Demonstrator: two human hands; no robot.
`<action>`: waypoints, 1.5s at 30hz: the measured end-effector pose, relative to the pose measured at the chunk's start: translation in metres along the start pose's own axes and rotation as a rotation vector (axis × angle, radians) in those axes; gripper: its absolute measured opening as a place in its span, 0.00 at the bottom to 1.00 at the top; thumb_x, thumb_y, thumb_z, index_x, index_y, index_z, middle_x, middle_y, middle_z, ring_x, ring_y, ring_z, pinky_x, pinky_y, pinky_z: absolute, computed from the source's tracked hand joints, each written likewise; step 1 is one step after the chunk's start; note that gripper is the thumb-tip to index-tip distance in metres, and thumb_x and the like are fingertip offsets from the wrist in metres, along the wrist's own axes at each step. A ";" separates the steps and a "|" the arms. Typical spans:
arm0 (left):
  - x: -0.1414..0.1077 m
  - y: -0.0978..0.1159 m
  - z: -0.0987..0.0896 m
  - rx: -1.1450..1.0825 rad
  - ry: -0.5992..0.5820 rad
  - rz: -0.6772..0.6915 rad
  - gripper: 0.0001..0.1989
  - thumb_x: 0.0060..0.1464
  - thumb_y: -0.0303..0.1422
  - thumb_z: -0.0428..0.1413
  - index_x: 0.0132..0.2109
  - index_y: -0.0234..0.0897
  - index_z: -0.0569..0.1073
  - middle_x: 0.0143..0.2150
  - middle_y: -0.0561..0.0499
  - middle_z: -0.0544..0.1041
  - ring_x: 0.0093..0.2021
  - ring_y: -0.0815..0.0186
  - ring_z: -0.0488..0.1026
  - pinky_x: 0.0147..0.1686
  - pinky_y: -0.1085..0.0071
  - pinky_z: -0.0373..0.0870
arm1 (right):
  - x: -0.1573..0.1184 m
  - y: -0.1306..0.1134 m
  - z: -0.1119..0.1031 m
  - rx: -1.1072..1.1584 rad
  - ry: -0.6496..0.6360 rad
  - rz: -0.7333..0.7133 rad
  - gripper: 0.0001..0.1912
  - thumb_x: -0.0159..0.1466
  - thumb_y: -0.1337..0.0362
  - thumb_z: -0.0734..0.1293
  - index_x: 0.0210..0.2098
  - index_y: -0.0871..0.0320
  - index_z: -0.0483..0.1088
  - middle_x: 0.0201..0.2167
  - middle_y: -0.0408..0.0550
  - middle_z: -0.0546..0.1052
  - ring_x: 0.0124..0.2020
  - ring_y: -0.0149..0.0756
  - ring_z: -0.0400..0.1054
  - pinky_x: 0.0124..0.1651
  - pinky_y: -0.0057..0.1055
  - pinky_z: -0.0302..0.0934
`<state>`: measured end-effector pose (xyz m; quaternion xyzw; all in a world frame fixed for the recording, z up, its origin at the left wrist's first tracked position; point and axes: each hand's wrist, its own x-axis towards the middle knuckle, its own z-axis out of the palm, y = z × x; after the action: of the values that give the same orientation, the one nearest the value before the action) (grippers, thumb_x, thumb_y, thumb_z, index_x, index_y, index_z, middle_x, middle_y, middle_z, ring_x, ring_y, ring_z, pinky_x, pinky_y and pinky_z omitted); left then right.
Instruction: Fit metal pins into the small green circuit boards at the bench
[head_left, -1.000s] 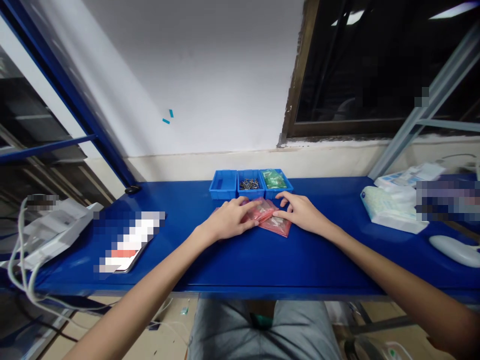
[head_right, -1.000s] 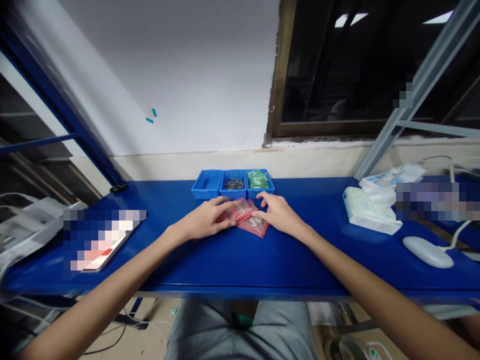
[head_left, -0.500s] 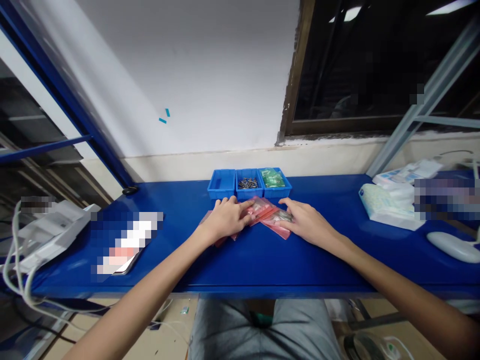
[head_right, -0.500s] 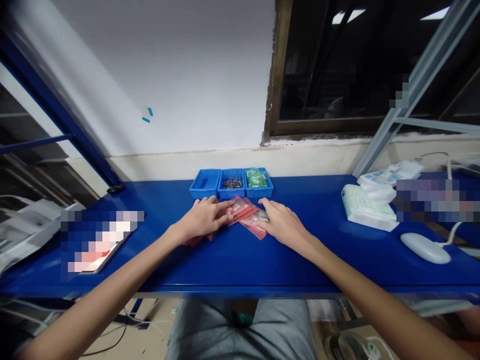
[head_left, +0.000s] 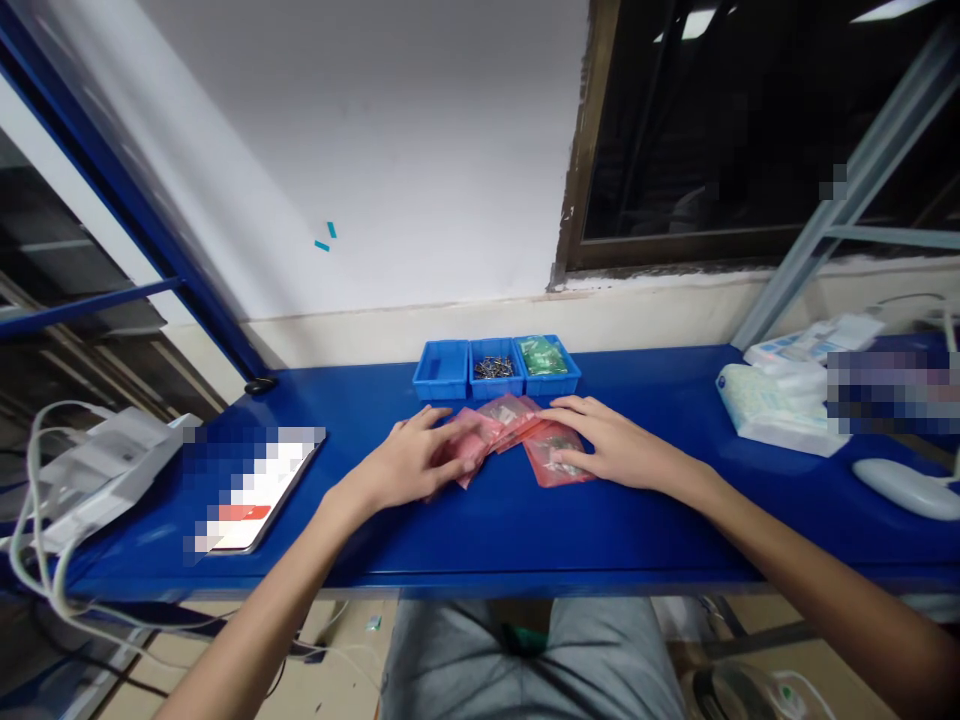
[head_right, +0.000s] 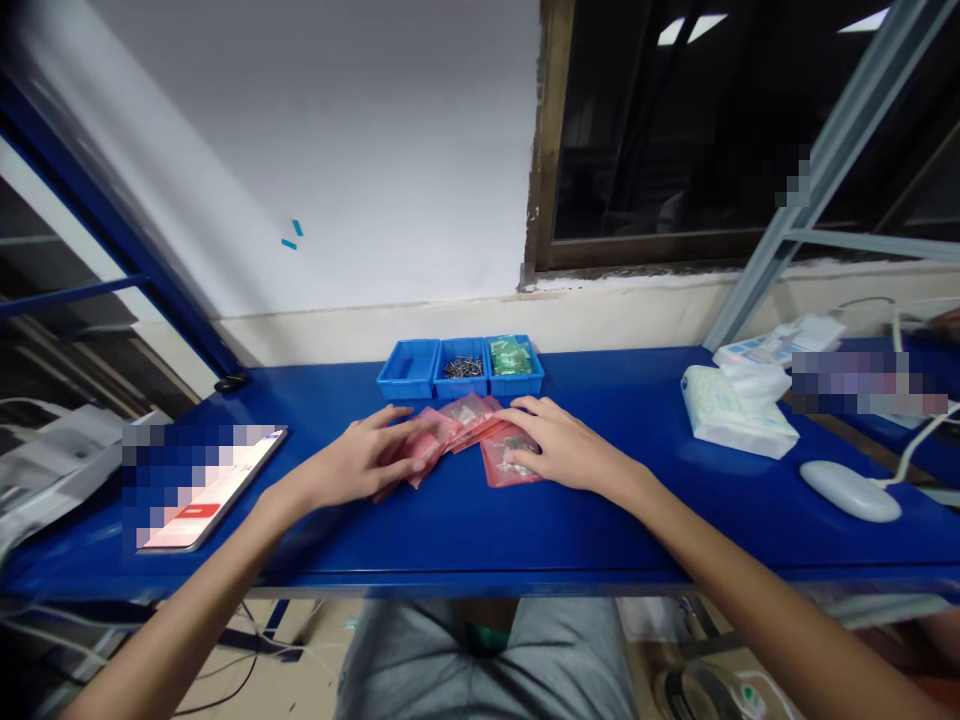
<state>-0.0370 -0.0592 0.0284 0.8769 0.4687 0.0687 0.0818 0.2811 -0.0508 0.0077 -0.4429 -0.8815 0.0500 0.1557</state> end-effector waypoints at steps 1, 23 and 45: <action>-0.008 -0.003 0.001 -0.035 -0.018 0.013 0.29 0.65 0.52 0.47 0.69 0.52 0.59 0.70 0.43 0.58 0.68 0.45 0.58 0.61 0.46 0.60 | 0.000 0.004 0.002 0.033 -0.011 -0.029 0.28 0.66 0.52 0.65 0.65 0.50 0.63 0.65 0.54 0.64 0.64 0.52 0.60 0.62 0.49 0.59; -0.025 0.007 -0.002 -0.142 0.117 0.227 0.23 0.66 0.29 0.45 0.65 0.47 0.65 0.70 0.50 0.62 0.71 0.60 0.54 0.66 0.56 0.60 | 0.051 -0.012 0.003 0.030 -0.001 -0.299 0.16 0.70 0.60 0.61 0.54 0.51 0.73 0.57 0.52 0.74 0.61 0.48 0.63 0.63 0.50 0.56; -0.019 0.054 0.049 -0.163 0.290 -0.304 0.24 0.69 0.37 0.37 0.68 0.48 0.61 0.75 0.43 0.44 0.74 0.42 0.39 0.64 0.31 0.45 | 0.045 -0.013 0.017 0.133 0.175 -0.202 0.19 0.69 0.61 0.61 0.59 0.50 0.67 0.58 0.53 0.67 0.57 0.46 0.65 0.60 0.43 0.62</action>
<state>0.0063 -0.1081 -0.0092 0.7677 0.5951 0.2186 0.0933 0.2408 -0.0220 0.0044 -0.3432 -0.8994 0.0535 0.2653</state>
